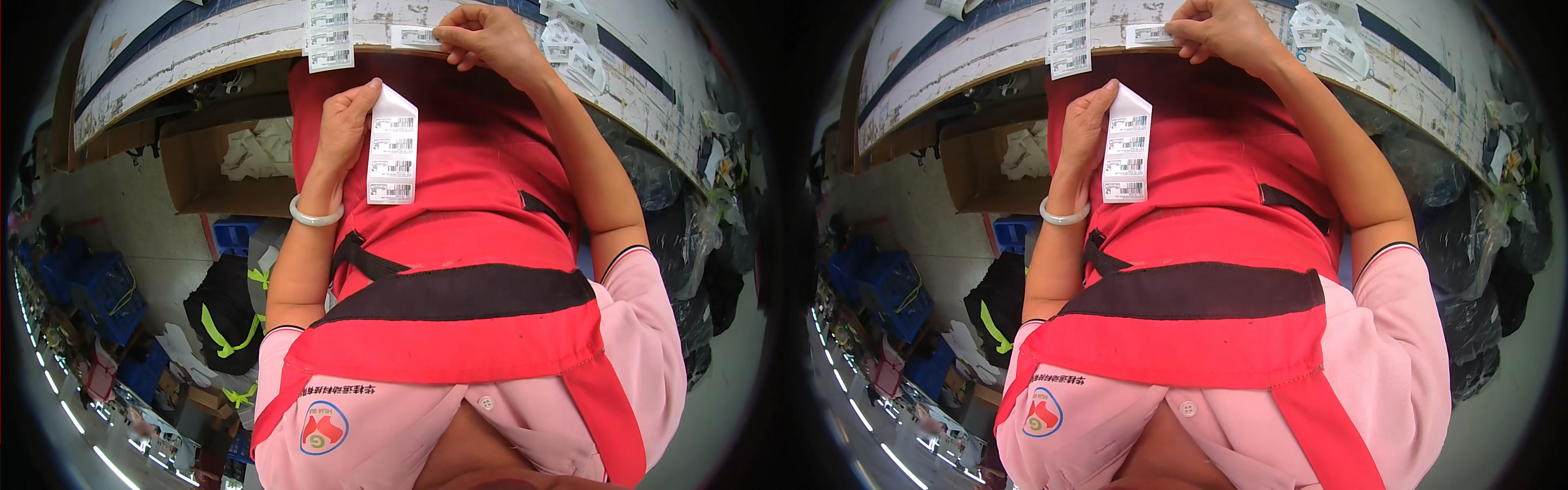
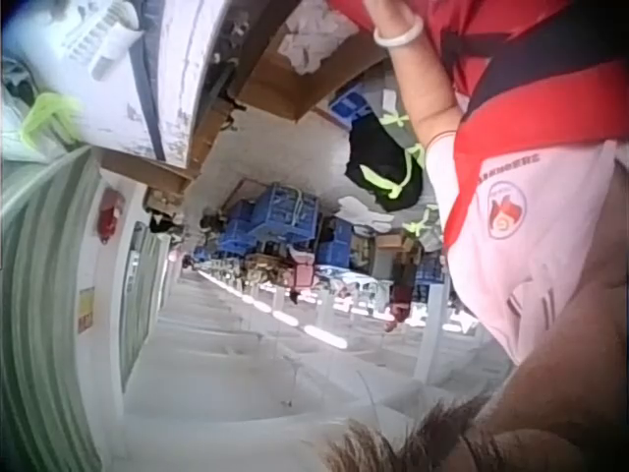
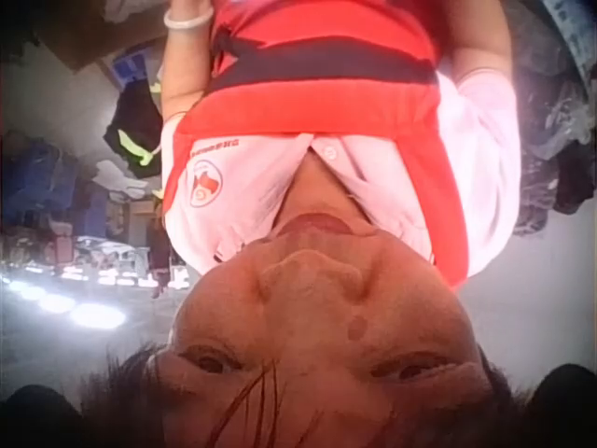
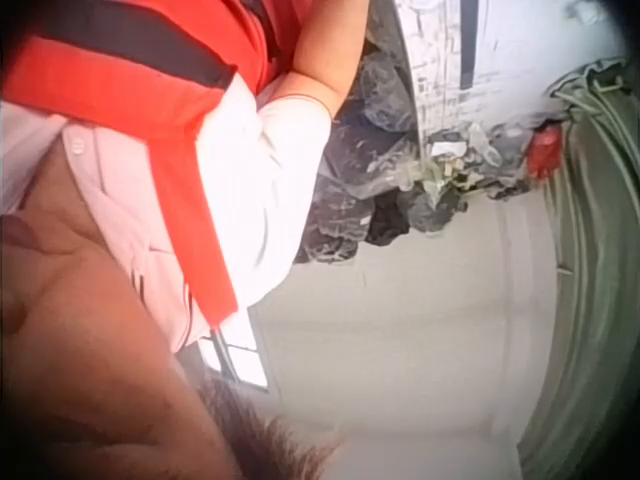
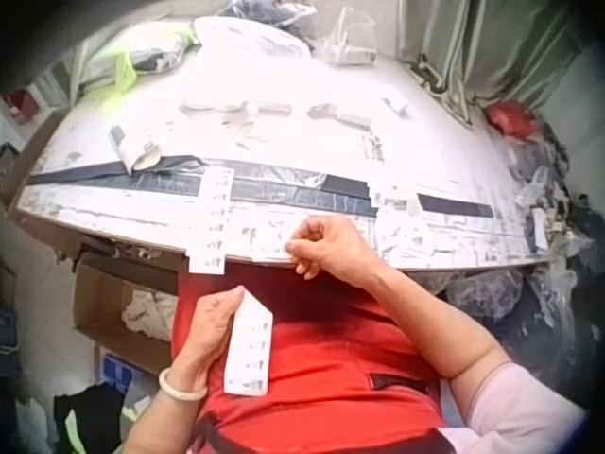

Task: Peeling small adhesive labels from a backing sheet and applying them to a larger label or checking barcode validity.

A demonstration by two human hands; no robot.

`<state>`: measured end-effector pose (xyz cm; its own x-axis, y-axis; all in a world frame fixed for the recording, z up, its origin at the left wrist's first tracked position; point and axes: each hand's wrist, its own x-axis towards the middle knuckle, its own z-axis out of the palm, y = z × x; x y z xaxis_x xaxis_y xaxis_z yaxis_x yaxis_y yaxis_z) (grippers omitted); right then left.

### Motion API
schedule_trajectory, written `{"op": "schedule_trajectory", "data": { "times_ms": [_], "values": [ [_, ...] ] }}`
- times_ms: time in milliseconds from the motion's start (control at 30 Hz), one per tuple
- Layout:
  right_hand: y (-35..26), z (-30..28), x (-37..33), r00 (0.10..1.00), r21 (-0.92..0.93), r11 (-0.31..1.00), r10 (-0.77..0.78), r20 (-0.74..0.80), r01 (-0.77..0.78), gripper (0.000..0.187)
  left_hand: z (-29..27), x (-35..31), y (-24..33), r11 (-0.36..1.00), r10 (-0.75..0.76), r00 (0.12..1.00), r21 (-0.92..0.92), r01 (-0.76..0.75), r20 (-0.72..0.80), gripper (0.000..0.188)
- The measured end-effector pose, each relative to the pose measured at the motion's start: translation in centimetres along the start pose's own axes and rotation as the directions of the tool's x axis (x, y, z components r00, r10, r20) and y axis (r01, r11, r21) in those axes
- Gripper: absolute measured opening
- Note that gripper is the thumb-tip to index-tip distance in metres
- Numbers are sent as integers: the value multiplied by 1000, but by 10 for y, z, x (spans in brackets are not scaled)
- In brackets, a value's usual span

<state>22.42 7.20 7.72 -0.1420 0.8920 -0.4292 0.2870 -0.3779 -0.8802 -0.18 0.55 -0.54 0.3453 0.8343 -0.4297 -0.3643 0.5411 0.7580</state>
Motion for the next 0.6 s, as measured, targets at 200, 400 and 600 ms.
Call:
{"op": "schedule_trajectory", "data": {
  "times_ms": [200,400,600],
  "values": [
    [1,0,1,1000,0,1000,8,5,-8,14,0,0,-2,1000,7,1000,3,-7,-4,30],
    [3,0,3,1000,0,1000,11,2,-11,14,0,1,-3,1000,10,1000,-6,-10,-8,30],
    [-7,7,1,1000,-106,994,-9,-18,7,15,-2,1,-2,1000,3,1000,4,-3,-18,30]
  ]
}}
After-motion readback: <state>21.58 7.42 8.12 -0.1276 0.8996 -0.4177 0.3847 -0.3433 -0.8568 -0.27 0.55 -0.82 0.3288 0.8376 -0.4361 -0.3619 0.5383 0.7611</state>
